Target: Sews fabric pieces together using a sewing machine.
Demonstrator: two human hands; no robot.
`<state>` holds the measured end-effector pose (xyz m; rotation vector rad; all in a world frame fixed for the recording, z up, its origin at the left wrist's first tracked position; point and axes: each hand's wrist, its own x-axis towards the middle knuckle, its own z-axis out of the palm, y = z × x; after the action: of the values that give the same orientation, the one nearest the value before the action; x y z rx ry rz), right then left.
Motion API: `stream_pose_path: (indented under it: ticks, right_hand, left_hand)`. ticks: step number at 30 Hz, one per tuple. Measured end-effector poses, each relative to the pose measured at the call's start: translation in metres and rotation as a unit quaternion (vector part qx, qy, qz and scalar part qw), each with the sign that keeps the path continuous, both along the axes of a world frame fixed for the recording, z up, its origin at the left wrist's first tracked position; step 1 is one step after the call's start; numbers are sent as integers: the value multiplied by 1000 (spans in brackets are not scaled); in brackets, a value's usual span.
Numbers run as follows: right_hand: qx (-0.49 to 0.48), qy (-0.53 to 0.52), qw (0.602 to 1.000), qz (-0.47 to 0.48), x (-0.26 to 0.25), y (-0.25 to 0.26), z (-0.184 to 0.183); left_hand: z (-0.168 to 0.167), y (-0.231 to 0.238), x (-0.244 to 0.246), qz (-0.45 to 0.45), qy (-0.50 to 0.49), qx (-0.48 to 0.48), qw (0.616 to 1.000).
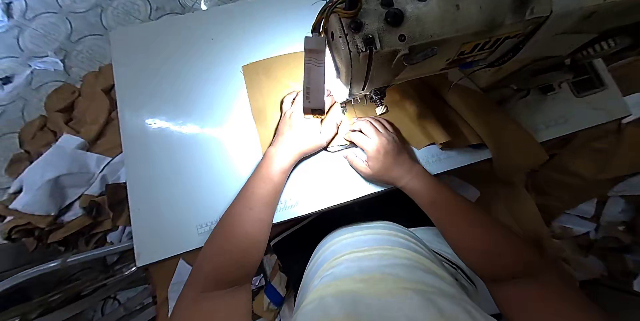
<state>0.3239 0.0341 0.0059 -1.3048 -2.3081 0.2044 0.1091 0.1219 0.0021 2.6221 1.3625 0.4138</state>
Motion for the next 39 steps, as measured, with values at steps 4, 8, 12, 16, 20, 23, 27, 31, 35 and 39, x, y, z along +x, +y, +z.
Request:
stream_pose_path:
  ticks: [4, 8, 12, 16, 20, 23, 27, 31, 35, 39]
  right_hand:
    - [0, -1, 1000, -7, 0, -1, 1]
    - [-1, -6, 1000, -20, 0, -1, -2]
    - [0, -1, 1000, -23, 0, -1, 0]
    - [4, 11, 999, -31, -1, 0, -2]
    - [3, 11, 999, -41, -1, -1, -2]
    - [3, 18, 999, -41, -1, -1, -1]
    - [2, 35, 999, -35, -1, -1, 0]
    - [-7, 36, 999, -35, -1, -2, 1]
    - [-3, 34, 999, -42, 0, -1, 0]
    - [-7, 31, 998, -49, 0, -2, 0]
  left_hand:
    - [-7, 7, -2, 4, -6, -2, 1000]
    - [-7, 3, -2, 28, -19, -5, 999]
    - [2, -16, -3, 19, -16, 6, 1000]
    - [3, -15, 0, -21, -16, 36, 999]
    - [3, -16, 2, -46, -53, 43, 997]
    - [1, -17, 1, -51, -60, 45, 996]
    - [-1, -16, 2, -52, -69, 57, 995]
    - [3, -21, 1, -56, -78, 48, 994]
    - [0, -18, 2, -57, -72, 59, 994]
    - [3, -20, 2, -48, -71, 58, 995]
